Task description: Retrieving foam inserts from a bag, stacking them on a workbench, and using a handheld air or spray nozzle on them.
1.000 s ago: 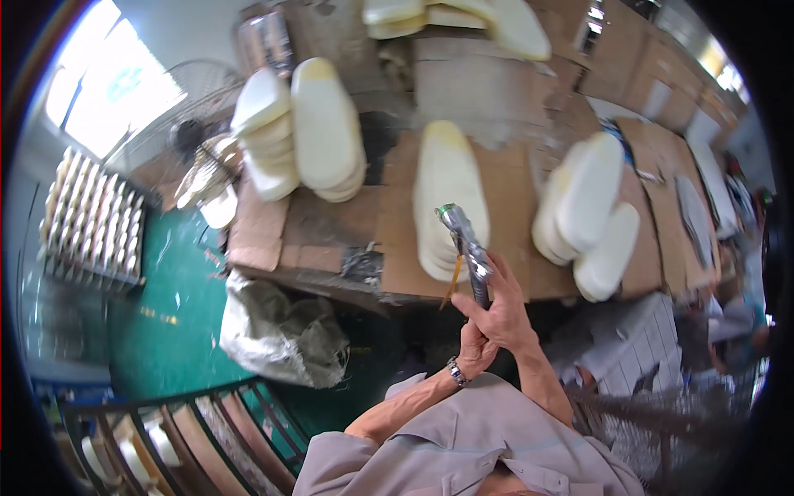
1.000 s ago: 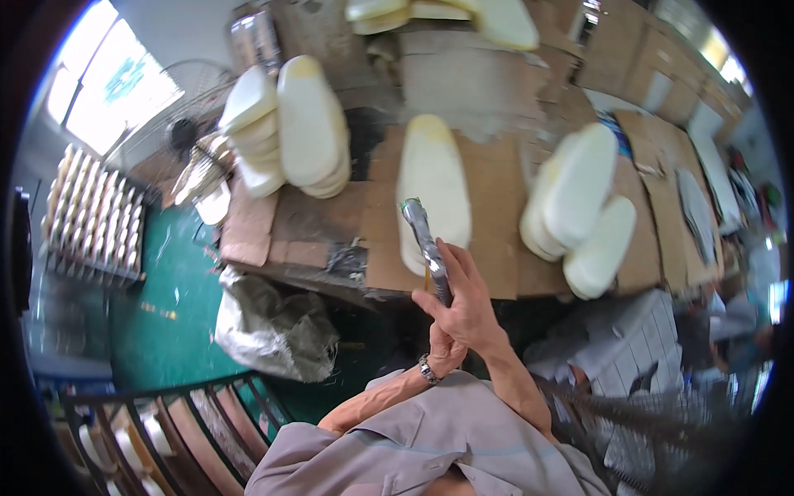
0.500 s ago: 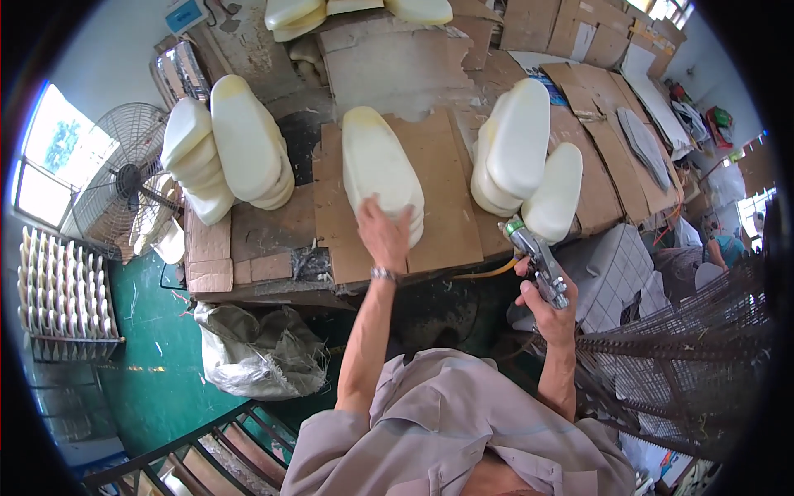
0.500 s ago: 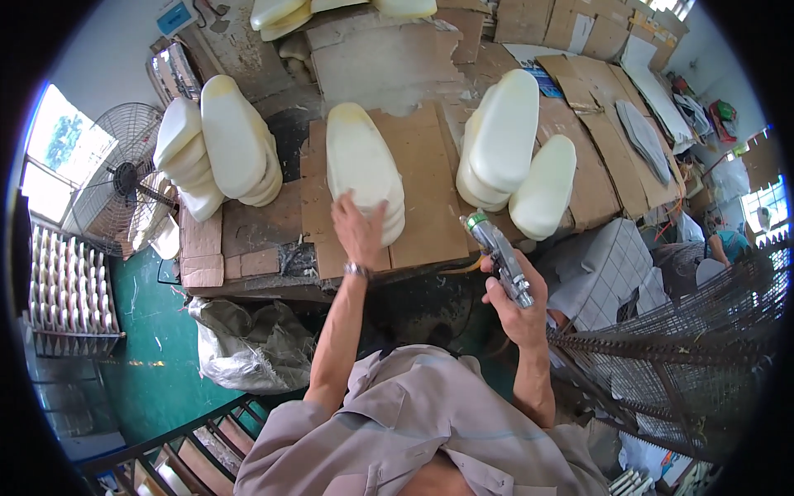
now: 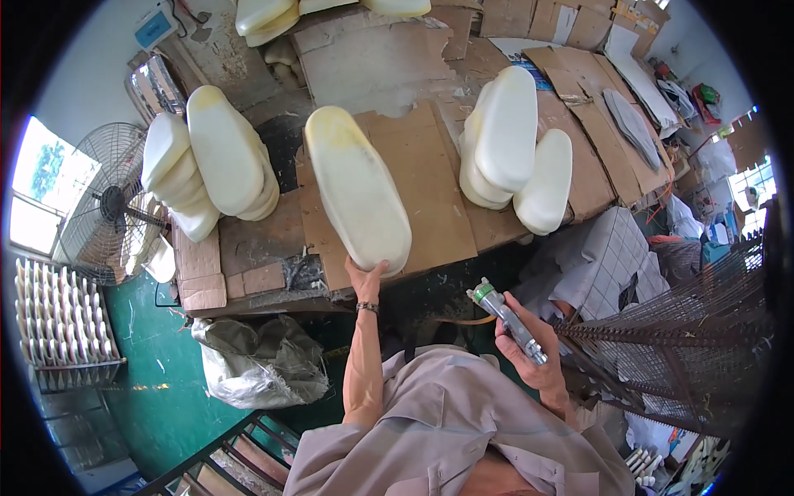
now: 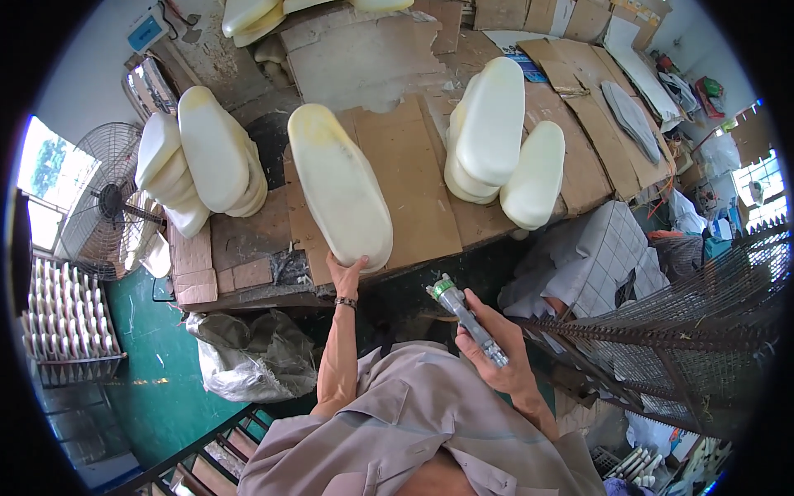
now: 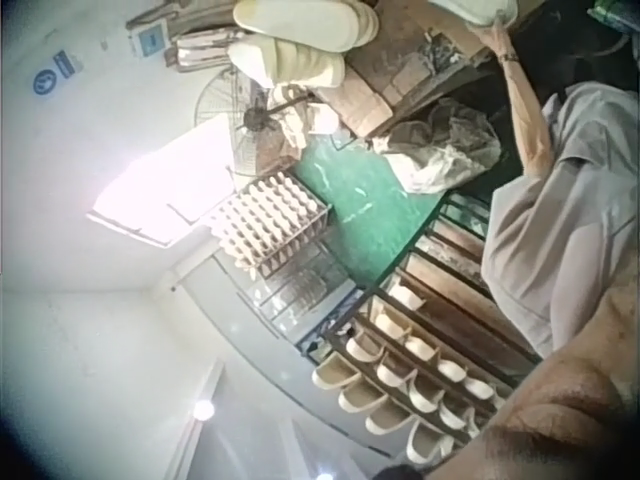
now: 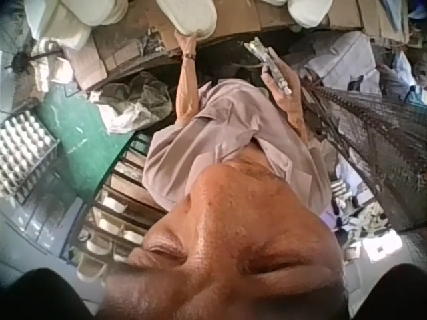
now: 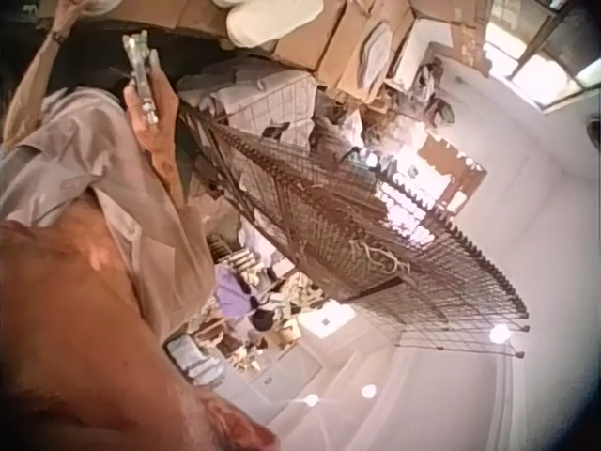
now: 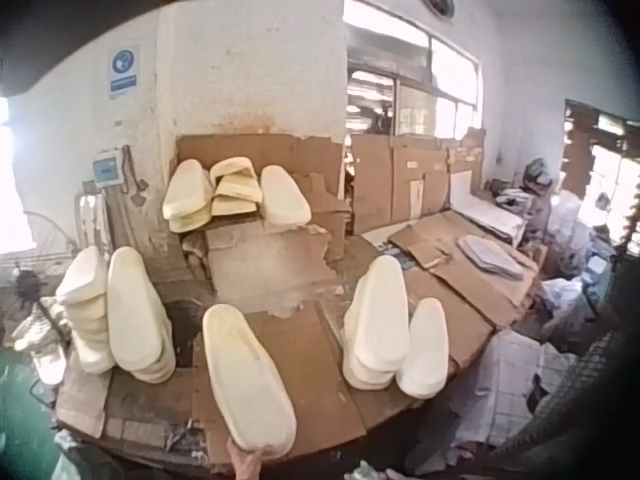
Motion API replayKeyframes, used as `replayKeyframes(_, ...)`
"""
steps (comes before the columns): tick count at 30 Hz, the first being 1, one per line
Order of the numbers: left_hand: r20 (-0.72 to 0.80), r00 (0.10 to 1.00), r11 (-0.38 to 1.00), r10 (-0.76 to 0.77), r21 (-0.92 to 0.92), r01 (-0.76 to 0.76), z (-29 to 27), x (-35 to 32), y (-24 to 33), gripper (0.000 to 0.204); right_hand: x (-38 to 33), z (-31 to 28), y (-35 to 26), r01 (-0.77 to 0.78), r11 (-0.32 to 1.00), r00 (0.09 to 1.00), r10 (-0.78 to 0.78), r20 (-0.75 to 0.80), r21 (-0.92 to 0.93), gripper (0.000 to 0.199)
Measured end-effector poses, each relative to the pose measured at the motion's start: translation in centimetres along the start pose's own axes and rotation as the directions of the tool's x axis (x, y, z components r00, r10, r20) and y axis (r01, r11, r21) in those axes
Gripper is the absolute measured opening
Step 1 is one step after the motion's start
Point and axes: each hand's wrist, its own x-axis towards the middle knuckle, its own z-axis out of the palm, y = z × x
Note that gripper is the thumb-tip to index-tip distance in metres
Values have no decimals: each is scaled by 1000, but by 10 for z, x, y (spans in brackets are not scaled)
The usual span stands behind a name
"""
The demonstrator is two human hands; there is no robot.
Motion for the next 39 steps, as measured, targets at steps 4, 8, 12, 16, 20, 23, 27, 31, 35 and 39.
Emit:
replayKeyframes(4,170,982,988,-87,-113,107,-15,3,22,97,12,4,-12,35,992,999,-36,-5,-120,59)
replayKeyframes(8,225,971,986,-86,-120,115,-29,-3,14,96,25,14,-9,83,993,996,-81,21,-83,56)
replayKeyframes(12,261,952,968,-160,-146,202,-25,-6,18,105,29,19,-8,43,994,999,-41,23,-100,54)
replayKeyframes(16,261,954,968,-146,-162,193,-26,-3,19,104,37,20,-13,106,973,992,-116,-41,-204,53)
replayKeyframes(20,264,954,960,-145,-195,200,-25,-7,22,103,38,15,-17,155,961,988,-153,26,-229,61)
replayKeyframes(23,258,952,959,-166,-184,217,-25,-7,23,103,38,13,-22,188,939,978,-205,-29,-287,62)
replayKeyframes(27,245,952,945,-181,-224,238,-24,-13,17,103,31,6,-25,162,942,985,-170,-1,-294,61)
replayKeyframes(31,194,963,895,-189,-370,250,-26,-21,1,86,22,-2,-22,152,933,986,-168,-21,-326,61)
replayKeyframes(35,190,965,806,-180,-534,256,-27,-27,-12,65,11,-12,-26,89,935,993,-109,-37,-342,50)
replayKeyframes(39,191,966,787,-173,-563,252,-27,-27,-19,59,1,-15,-18,136,932,989,-145,-2,-335,51)
